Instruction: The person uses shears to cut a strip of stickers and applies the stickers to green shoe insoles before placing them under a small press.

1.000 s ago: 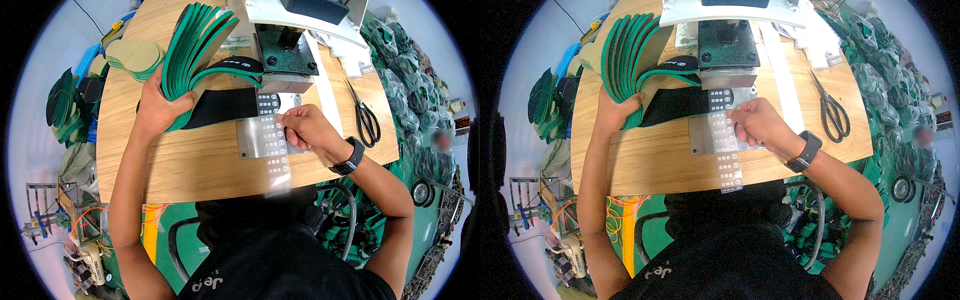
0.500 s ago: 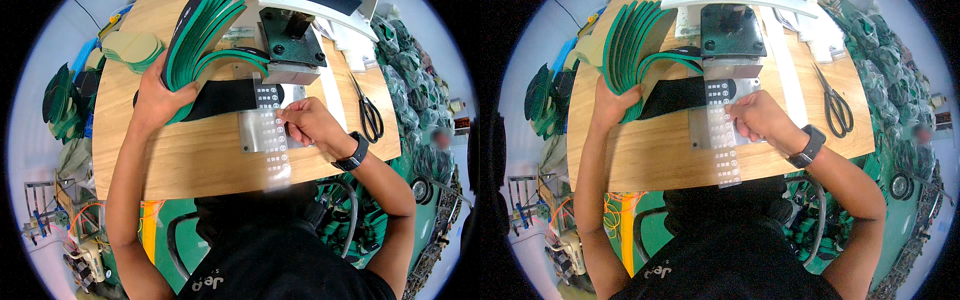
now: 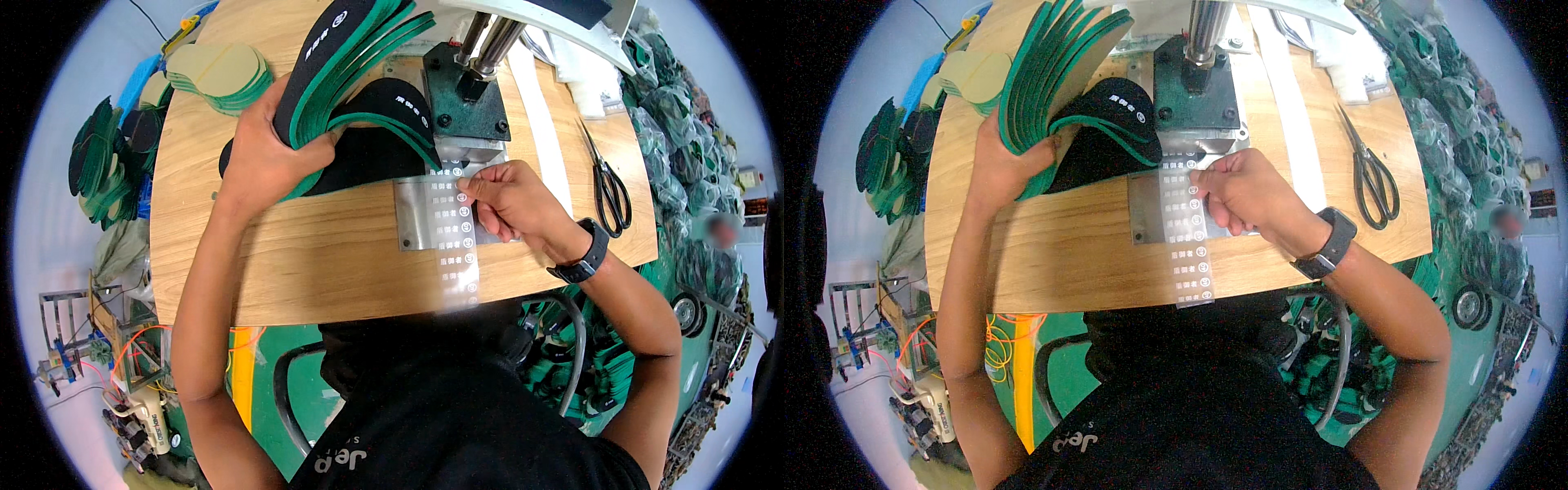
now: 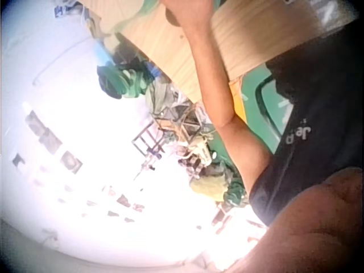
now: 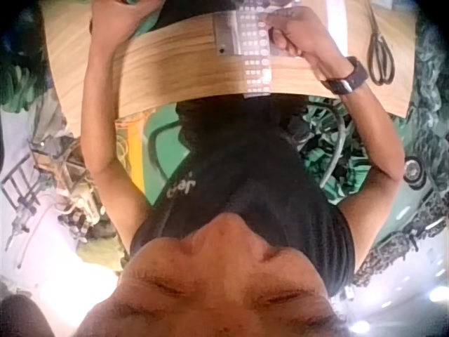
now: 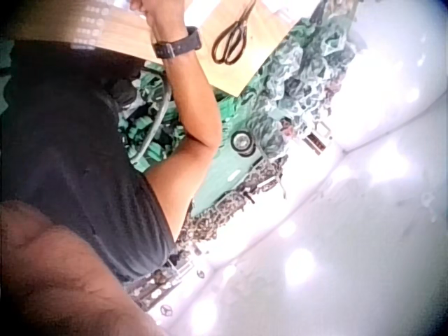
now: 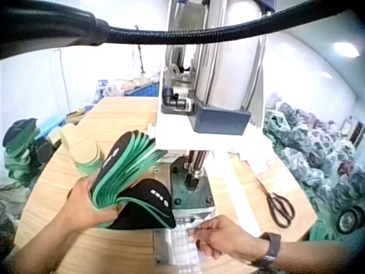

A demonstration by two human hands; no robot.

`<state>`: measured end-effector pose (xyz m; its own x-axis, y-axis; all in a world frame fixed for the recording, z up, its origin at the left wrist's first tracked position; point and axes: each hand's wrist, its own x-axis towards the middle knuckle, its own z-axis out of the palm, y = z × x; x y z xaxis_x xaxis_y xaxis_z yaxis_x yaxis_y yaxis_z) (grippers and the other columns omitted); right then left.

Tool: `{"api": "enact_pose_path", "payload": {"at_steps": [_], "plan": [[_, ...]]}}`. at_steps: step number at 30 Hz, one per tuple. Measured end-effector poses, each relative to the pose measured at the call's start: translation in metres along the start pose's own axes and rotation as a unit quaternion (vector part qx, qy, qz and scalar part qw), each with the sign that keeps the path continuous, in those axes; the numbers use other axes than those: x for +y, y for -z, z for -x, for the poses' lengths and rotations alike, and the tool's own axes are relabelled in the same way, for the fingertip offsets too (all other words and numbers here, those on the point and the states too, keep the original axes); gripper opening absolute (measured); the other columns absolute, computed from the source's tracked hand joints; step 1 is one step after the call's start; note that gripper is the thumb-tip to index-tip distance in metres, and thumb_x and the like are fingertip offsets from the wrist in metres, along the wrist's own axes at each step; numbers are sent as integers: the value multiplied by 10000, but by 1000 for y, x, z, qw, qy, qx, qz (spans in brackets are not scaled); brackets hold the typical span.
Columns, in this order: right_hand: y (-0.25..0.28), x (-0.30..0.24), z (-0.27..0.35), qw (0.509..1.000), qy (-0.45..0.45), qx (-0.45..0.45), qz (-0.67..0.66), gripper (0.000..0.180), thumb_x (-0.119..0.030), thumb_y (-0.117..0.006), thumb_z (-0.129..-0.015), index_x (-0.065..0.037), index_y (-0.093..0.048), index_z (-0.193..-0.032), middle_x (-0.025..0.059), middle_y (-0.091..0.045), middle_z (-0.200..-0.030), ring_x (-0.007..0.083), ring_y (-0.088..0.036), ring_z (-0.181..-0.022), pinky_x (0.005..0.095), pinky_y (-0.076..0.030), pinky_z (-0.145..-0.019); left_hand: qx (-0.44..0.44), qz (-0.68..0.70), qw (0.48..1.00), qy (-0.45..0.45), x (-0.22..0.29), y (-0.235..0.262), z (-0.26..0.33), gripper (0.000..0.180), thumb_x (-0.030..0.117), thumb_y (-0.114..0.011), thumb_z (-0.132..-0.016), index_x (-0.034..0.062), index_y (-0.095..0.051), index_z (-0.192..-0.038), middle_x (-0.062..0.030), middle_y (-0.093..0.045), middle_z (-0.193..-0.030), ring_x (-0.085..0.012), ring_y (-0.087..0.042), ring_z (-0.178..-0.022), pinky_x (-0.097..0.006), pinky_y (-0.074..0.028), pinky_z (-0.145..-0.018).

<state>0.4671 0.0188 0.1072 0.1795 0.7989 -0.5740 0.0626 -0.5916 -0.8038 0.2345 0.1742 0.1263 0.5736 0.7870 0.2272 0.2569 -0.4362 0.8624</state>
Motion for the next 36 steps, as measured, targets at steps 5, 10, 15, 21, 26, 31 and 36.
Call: {"api": "enact_pose_path", "payload": {"at_steps": [5,10,15,21,26,31,36], "plan": [[-2,-3,5,1000,14,1,5,295,-261,-593,-888,-24,-604,-712,27,-514,-450,79,-438,-325,205,-268,-312,-2,-13,1000,1,-1,0,1,560,118,-679,-655,7,-551,-1188,-71,-633,-953,-132,-566,-848,-257,-443,-835],[0,0,13,1000,8,14,-10,312,-292,-583,-888,-15,-617,-748,33,-524,-467,84,-442,-336,204,-274,-322,-3,-36,999,12,3,2,0,575,146,-665,-651,2,-541,-1193,-82,-625,-974,-148,-563,-874,-267,-434,-855],[-3,4,19,1000,10,8,-19,288,-241,-586,-903,-21,-618,-719,27,-503,-443,64,-408,-320,195,-267,-312,-4,-37,999,12,3,1,4,579,165,-671,-643,-2,-542,-1182,-91,-626,-986,-158,-562,-878,-279,-434,-868],[-3,5,20,1000,2,-3,-19,276,-193,-606,-888,-29,-609,-666,31,-499,-438,64,-405,-320,194,-261,-313,-12,-66,997,22,7,1,8,579,176,-676,-639,-8,-547,-1173,-100,-630,-979,-160,-570,-877,-286,-441,-863],[-4,4,22,1000,-14,1,-7,268,-191,-606,-887,-23,-609,-678,27,-503,-438,63,-410,-321,194,-263,-314,2,-65,998,6,3,0,9,561,175,-682,-642,-2,-556,-1159,-105,-635,-972,-164,-577,-884,-287,-447,-854],[-6,3,22,1000,-15,-14,12,261,-227,-595,-874,-26,-627,-711,27,-514,-457,83,-434,-335,214,-301,-321,0,-52,999,8,5,-1,12,551,166,-692,-645,-3,-559,-1152,-104,-639,-960,-161,-582,-866,-282,-452,-843],[-8,5,25,1000,8,3,8,237,-216,-586,-879,-34,-617,-730,21,-514,-470,76,-433,-354,209,-311,-340,5,-16,1000,-14,2,-4,10,534,159,-690,-655,-4,-562,-1147,-92,-642,-957,-150,-579,-858,-274,-451,-843]]}}
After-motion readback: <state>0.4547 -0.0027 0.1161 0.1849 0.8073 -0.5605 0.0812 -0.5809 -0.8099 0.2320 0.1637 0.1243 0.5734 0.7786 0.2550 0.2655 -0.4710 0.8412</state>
